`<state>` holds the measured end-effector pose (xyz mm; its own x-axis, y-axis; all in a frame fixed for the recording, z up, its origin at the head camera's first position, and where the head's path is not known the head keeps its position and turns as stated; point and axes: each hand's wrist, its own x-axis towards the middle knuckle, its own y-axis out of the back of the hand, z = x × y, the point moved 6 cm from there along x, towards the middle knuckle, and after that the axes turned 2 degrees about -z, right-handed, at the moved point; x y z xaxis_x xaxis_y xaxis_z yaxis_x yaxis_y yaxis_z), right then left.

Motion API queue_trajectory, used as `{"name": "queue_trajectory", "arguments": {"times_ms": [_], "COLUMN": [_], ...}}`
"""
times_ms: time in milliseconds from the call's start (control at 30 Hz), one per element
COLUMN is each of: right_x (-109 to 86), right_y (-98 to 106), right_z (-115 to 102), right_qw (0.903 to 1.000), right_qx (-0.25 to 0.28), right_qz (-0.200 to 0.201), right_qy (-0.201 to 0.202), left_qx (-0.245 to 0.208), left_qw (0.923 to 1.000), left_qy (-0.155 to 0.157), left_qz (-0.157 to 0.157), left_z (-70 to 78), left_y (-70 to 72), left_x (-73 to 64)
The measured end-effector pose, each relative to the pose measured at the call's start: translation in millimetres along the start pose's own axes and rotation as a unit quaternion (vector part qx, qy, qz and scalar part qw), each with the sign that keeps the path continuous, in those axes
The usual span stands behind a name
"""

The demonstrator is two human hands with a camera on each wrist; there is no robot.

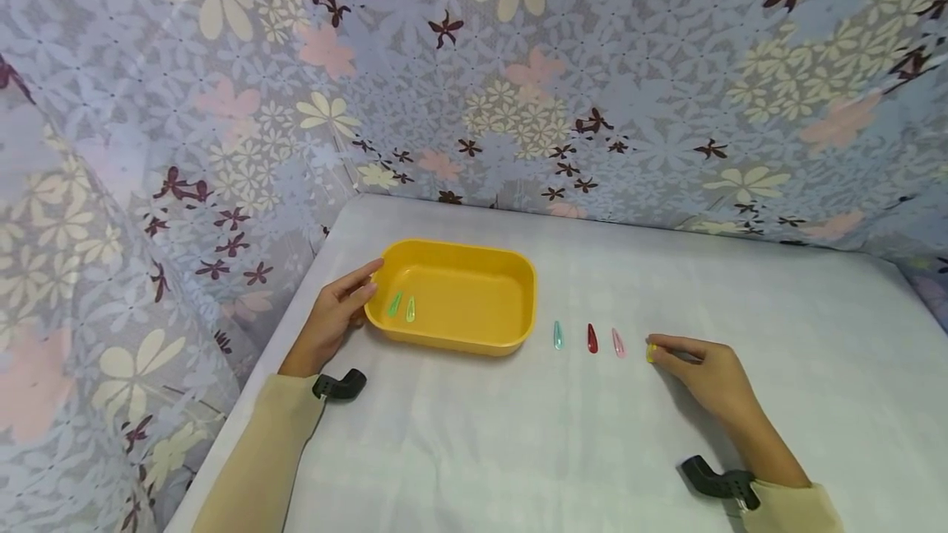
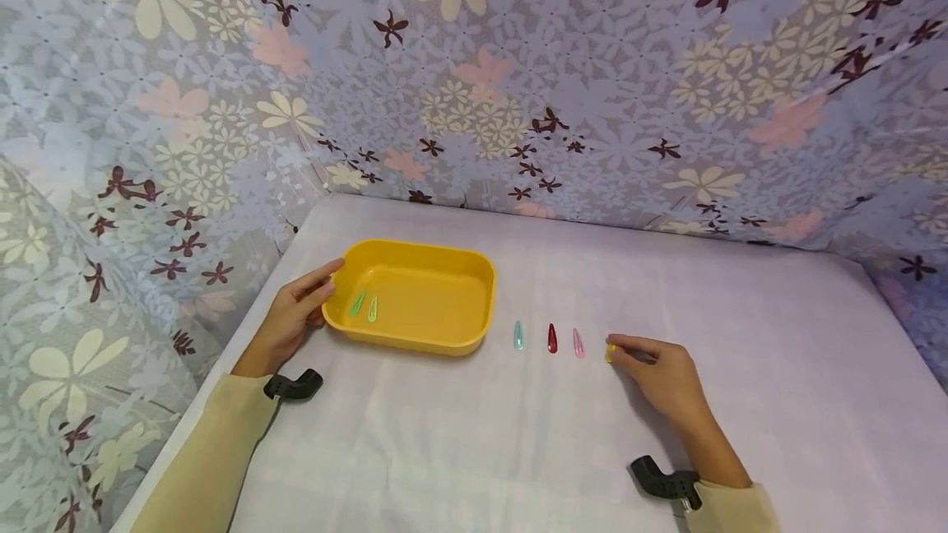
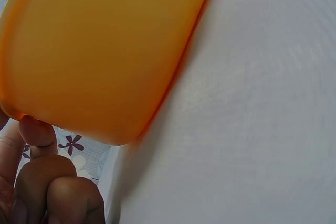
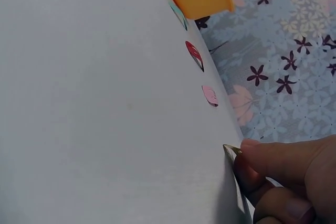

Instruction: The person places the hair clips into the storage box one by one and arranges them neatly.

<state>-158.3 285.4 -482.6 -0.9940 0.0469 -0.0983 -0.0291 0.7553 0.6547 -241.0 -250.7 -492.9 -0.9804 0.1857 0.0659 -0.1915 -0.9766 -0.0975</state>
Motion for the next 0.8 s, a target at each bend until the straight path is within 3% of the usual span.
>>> {"name": "queue_trajectory", "arguments": {"times_ms": [433, 800], "right_x": [0.1, -1.9], "right_y": [5.1, 9.2], "right_z": [-6.1, -48.1], "right_qw": [0.9991, 0.9976], "right_qx": [-0.005, 0.037], "right_qz": [0.04, 0.043], "right_qy": [-0.015, 0.039], "left_qx": [-0.001, 0.007], "left_qw": [1.0, 0.9999], "left_qy": [-0.002, 0.003], "left_qz": [0.001, 0.009], "left_z": [-0.9, -0.5], "left_y": [-2.4, -1.4], "left_x": [1.9, 1.5]}}
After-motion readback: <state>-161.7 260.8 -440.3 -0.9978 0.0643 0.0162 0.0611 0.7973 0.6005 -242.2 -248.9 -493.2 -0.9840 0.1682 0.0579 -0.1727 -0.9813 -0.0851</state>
